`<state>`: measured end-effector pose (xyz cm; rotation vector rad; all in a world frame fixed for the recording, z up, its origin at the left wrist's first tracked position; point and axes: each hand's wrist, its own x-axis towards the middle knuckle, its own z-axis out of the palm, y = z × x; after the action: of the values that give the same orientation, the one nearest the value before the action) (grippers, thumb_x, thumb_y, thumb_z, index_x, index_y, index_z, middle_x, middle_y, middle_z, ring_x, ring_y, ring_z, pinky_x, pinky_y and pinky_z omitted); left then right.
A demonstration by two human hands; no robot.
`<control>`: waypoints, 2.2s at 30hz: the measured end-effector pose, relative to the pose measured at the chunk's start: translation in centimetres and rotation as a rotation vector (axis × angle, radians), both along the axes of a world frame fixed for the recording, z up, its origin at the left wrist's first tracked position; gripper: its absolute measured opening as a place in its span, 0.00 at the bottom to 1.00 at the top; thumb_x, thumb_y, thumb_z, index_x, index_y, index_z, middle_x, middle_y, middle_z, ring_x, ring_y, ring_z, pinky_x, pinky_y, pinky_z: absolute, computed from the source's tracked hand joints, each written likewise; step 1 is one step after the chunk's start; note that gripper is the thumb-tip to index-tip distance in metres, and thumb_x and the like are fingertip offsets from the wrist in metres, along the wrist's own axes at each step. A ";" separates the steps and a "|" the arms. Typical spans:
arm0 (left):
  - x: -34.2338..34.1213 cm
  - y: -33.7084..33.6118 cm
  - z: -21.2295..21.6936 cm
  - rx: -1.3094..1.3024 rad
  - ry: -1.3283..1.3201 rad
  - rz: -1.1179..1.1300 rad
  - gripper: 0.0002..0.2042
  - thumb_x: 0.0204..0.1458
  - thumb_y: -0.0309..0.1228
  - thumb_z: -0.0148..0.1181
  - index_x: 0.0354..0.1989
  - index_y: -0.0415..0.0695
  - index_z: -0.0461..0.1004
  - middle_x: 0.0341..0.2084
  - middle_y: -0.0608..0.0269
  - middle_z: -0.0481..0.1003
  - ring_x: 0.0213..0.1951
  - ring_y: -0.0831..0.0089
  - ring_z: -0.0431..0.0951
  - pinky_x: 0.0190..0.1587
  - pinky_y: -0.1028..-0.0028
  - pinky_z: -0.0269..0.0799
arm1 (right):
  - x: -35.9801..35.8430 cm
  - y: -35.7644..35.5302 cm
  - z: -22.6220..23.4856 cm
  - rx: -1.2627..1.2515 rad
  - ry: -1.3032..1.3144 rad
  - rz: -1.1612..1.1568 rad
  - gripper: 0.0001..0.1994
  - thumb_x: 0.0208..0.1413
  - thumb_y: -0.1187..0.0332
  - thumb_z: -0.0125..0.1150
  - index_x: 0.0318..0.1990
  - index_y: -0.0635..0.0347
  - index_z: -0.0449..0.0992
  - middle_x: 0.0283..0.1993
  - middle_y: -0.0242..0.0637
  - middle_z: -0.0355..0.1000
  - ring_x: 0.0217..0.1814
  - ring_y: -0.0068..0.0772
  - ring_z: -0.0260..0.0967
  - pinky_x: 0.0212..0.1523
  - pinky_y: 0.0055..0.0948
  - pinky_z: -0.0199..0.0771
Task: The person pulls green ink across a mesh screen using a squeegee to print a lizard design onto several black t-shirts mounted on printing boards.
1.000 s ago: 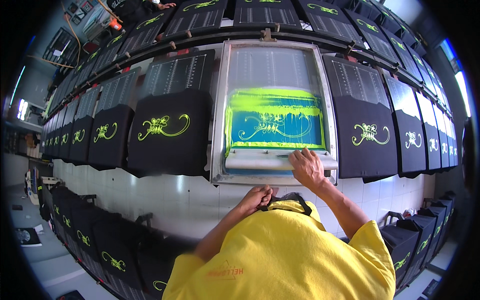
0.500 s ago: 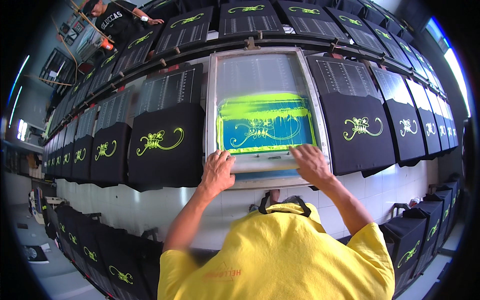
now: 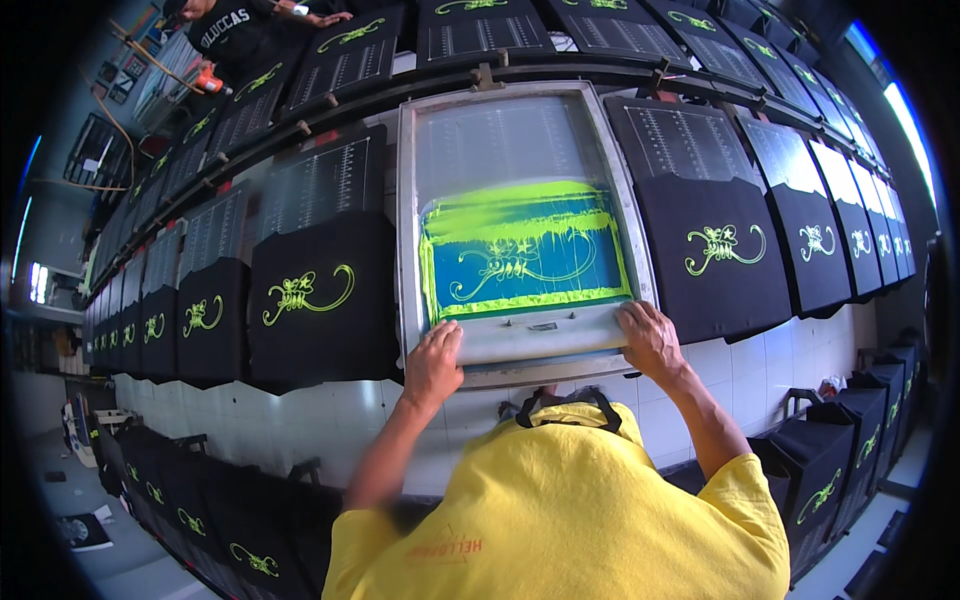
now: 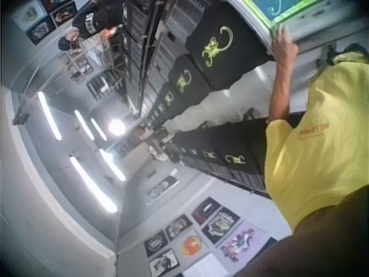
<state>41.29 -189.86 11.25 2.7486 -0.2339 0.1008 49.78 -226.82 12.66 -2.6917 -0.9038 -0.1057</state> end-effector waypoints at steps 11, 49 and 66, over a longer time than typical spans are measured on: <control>0.0 0.2 -1.0 -0.011 -0.069 -0.003 0.17 0.42 0.17 0.56 0.43 0.37 0.78 0.48 0.53 0.79 0.51 0.58 0.78 0.53 0.65 0.76 | 0.0 0.0 -0.5 -0.062 0.047 -0.043 0.16 0.35 0.78 0.63 0.37 0.60 0.74 0.44 0.40 0.71 0.50 0.45 0.70 0.46 0.40 0.76; -3.4 6.9 -6.2 -0.274 -0.078 0.534 0.17 0.60 0.34 0.54 0.51 0.34 0.72 0.46 0.46 0.74 0.47 0.46 0.74 0.51 0.58 0.70 | -1.0 -4.4 -6.6 0.438 0.128 -0.655 0.17 0.58 0.76 0.52 0.55 0.67 0.72 0.52 0.50 0.73 0.53 0.50 0.71 0.57 0.40 0.71; -2.3 8.6 -7.2 -0.336 0.087 0.571 0.14 0.58 0.37 0.57 0.32 0.36 0.78 0.22 0.46 0.75 0.25 0.50 0.77 0.29 0.62 0.69 | 0.7 -4.5 -9.8 0.946 0.343 -0.880 0.13 0.55 0.77 0.55 0.46 0.69 0.79 0.37 0.38 0.79 0.38 0.25 0.74 0.42 0.25 0.72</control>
<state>39.01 -181.25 4.01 2.3943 0.5471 0.1544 50.52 -231.31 2.84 -1.8922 0.4125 -0.1856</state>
